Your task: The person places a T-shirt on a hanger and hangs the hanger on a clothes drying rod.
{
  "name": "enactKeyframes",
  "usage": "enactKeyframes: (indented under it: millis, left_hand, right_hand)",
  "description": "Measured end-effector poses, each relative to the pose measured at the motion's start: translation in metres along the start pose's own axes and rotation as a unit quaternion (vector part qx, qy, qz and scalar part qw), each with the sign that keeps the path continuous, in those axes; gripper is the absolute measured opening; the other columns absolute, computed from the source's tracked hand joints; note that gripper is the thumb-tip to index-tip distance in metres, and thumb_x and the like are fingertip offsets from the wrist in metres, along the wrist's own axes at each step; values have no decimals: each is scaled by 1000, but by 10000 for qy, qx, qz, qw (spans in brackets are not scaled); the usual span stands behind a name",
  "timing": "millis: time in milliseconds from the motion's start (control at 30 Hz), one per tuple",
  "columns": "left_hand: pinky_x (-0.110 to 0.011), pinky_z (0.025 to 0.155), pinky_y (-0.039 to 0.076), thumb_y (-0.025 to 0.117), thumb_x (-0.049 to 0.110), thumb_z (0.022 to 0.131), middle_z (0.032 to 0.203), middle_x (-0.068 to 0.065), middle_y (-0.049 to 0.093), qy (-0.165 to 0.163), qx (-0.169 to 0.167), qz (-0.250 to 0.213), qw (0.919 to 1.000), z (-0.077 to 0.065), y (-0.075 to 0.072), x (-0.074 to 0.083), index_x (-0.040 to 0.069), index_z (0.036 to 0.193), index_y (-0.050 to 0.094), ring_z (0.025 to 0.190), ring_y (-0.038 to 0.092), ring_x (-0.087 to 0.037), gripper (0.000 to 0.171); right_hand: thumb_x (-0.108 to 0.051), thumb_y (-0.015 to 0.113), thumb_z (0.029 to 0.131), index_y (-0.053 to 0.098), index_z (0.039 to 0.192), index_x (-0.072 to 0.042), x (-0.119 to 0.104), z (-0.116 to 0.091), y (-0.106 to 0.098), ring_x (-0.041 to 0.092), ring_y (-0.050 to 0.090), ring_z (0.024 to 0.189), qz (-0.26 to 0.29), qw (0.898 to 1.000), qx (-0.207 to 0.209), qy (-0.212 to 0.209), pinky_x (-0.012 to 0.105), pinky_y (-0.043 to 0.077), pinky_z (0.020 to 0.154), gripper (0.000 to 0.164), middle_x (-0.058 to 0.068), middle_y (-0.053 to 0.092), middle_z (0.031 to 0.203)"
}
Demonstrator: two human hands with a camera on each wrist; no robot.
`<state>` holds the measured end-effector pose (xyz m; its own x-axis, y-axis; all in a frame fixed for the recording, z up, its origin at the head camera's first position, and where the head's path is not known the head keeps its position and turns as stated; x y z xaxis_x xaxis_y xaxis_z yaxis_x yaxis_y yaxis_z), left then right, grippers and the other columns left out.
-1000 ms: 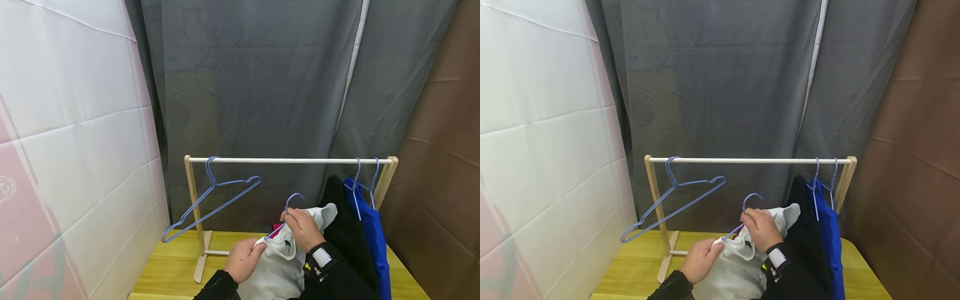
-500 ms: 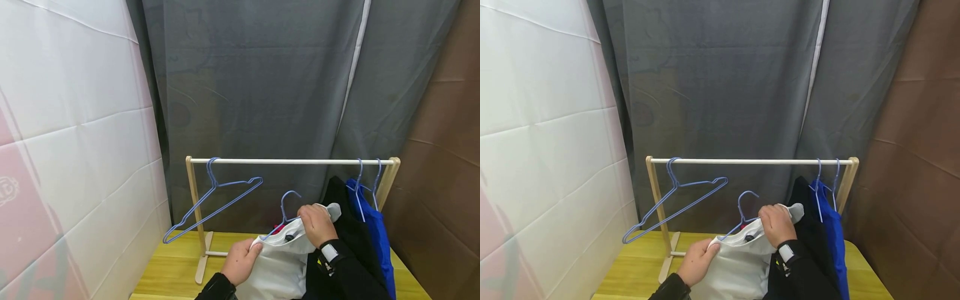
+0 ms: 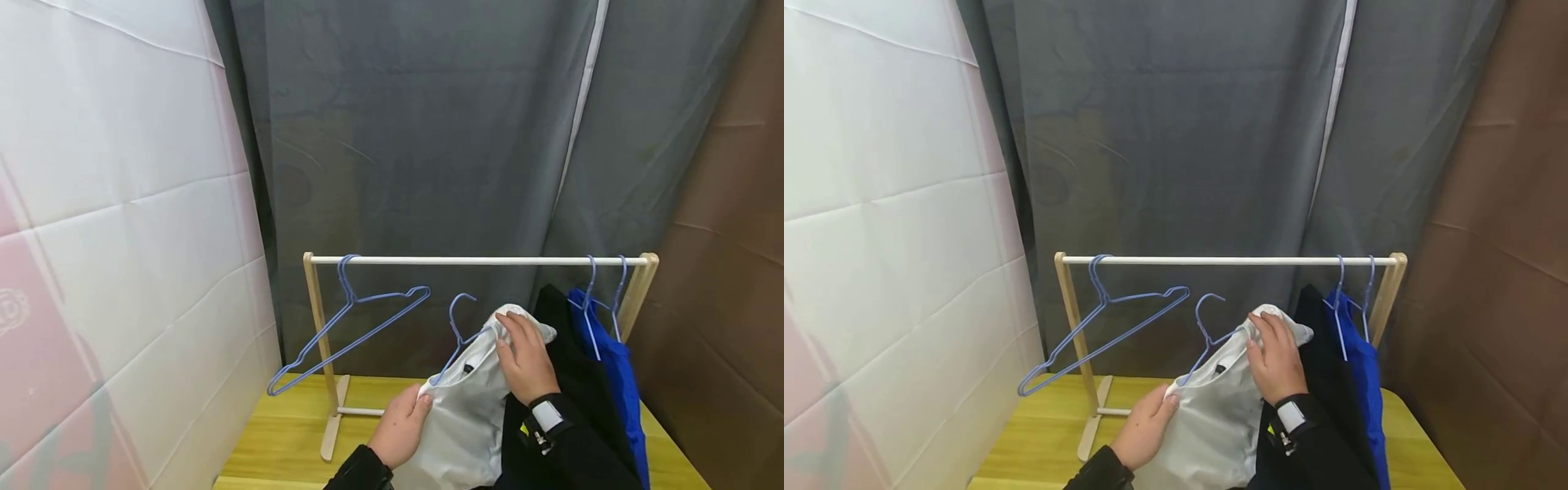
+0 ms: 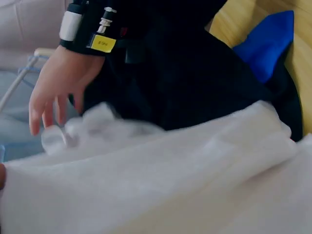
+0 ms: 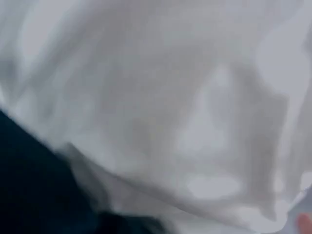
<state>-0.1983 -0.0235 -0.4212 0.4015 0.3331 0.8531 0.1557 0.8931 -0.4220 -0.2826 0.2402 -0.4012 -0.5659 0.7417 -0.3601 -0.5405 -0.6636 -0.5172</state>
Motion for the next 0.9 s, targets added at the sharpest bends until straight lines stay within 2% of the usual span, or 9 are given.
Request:
enactKeyframes:
  millis: [100,200,333,500,667,800,900]
  left_hand:
    - [-32,78,45,47,20,108,99,3,56,77,-115,69,9999,4,5,9,7,114,59,89,53,-12,19]
    - [-31,78,43,47,16,108,99,2,52,120,-295,38,9995,8,14,18,7,115,55,89,50,-12,14]
    - [-29,74,42,48,14,107,97,2,49,89,-698,-199,9973,11,29,28,8,117,50,85,48,-11,12]
    - [-29,81,45,51,13,104,108,2,51,182,-938,-361,9948,15,44,40,8,128,47,93,51,-10,25]
    - [-28,85,48,54,15,101,114,5,51,291,-1201,-622,9904,22,55,54,11,132,44,96,53,-6,33]
    - [-25,86,49,55,16,100,115,6,50,674,-1296,-509,9880,30,61,68,11,133,44,97,52,-4,35]
    - [-24,88,48,55,18,101,116,6,50,850,-1286,-315,9875,38,65,77,11,136,45,98,51,-4,37]
  right_hand:
    - [-14,56,101,46,151,-12,-13,-2,3,43,37,139,481,9964,-535,454,61,33,106,51,20,39,154]
    - [-22,54,105,31,159,-13,-23,-7,7,46,37,139,954,9855,-1174,773,62,35,105,60,22,29,159]
    - [-26,55,105,19,162,-12,-31,-9,10,49,39,138,1425,9723,-1558,1002,58,35,108,69,25,21,162]
    - [-22,57,103,15,163,-12,-36,-2,2,52,39,136,1776,9648,-1589,1116,58,36,106,73,29,20,161]
    - [-14,56,102,16,163,-10,-40,7,-10,54,37,136,2123,9619,-1346,1073,59,36,104,72,29,19,161]
    - [-13,49,104,16,162,-8,-40,13,-24,54,34,138,2226,9635,-1047,1054,58,33,105,67,27,19,162]
    - [-13,46,105,18,161,-6,-34,18,-34,49,29,143,2251,9655,-820,1020,45,28,114,63,25,22,162]
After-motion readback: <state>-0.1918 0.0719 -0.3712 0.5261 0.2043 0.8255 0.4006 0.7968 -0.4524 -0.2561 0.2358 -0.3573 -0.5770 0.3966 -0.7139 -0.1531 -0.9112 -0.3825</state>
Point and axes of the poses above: each hand's wrist, its own z-axis towards the middle knuckle, its own y-axis out of the palm, x = y × z, the point moved 3 cm from there along z, towards the middle knuckle
